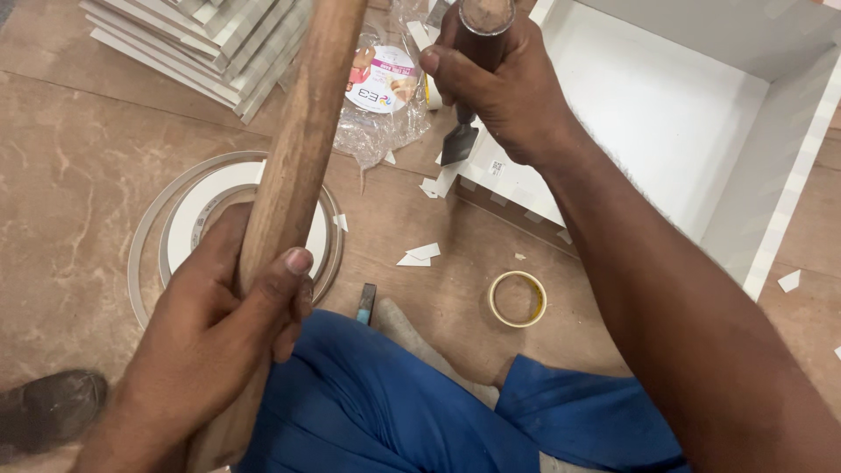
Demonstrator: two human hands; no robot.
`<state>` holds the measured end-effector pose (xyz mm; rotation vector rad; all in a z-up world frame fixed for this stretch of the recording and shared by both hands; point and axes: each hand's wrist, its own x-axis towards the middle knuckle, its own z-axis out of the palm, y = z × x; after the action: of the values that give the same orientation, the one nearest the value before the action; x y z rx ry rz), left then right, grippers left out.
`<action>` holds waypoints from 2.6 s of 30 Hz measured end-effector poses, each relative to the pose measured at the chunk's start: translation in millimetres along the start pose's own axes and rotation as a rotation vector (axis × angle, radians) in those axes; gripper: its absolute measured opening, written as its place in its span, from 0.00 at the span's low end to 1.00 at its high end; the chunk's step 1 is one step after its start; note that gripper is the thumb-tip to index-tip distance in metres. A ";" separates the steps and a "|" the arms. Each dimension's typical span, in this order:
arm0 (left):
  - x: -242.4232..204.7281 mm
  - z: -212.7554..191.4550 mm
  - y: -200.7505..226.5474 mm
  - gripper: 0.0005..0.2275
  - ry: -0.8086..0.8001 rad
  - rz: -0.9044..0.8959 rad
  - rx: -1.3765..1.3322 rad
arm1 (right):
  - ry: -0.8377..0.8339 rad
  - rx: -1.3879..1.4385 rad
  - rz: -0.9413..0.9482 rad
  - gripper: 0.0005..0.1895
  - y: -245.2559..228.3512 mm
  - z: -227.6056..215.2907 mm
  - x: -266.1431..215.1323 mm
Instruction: The person sits on the floor and uses a hammer and chisel to work on the edges of a white drawer. They then apply masking tape to the drawer's edges and corners, pressing it down firmly. Finally, they lift the drawer and place it on top of another drawer unit.
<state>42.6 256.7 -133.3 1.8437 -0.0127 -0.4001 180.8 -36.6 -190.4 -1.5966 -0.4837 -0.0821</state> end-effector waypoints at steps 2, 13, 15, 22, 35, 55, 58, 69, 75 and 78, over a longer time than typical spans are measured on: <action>-0.3 -4.5 6.9 0.11 -0.015 0.025 0.055 | 0.029 -0.023 0.037 0.11 -2.7 2.6 0.2; -14.5 -27.3 46.7 0.10 0.122 0.123 0.397 | 0.050 -0.072 -0.035 0.11 2.1 9.4 2.0; -18.1 -31.0 53.0 0.10 0.174 0.169 0.475 | 0.085 -0.126 0.061 0.11 1.1 7.5 0.1; 3.2 -25.4 75.0 0.19 0.072 -0.226 1.237 | 0.050 -0.118 0.020 0.11 1.9 8.6 0.2; 8.3 -28.7 91.9 0.19 0.057 -0.252 1.288 | 0.053 -0.169 0.048 0.12 -1.8 9.8 0.9; 55.6 -16.7 -27.4 0.16 0.244 -0.141 0.490 | 0.185 0.016 -0.083 0.05 2.3 -0.2 5.4; 98.2 -21.1 -98.1 0.19 0.265 -0.081 0.601 | 0.529 0.438 -0.240 0.07 -22.1 -48.8 8.8; 229.3 23.5 -191.9 0.15 0.015 0.357 0.604 | 0.097 -0.588 0.825 0.23 -24.5 3.2 -129.4; 308.1 116.1 -174.6 0.11 -0.379 -0.114 -0.199 | -0.051 -0.773 0.748 0.27 61.4 22.5 -166.0; 319.1 124.4 -173.4 0.09 -0.311 -0.180 -0.213 | -0.096 -0.859 0.679 0.27 84.4 23.6 -178.6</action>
<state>274.9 128.2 -410.6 1.5628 -0.0164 -0.7820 43.4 -60.0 -332.3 -2.5384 0.0800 0.3486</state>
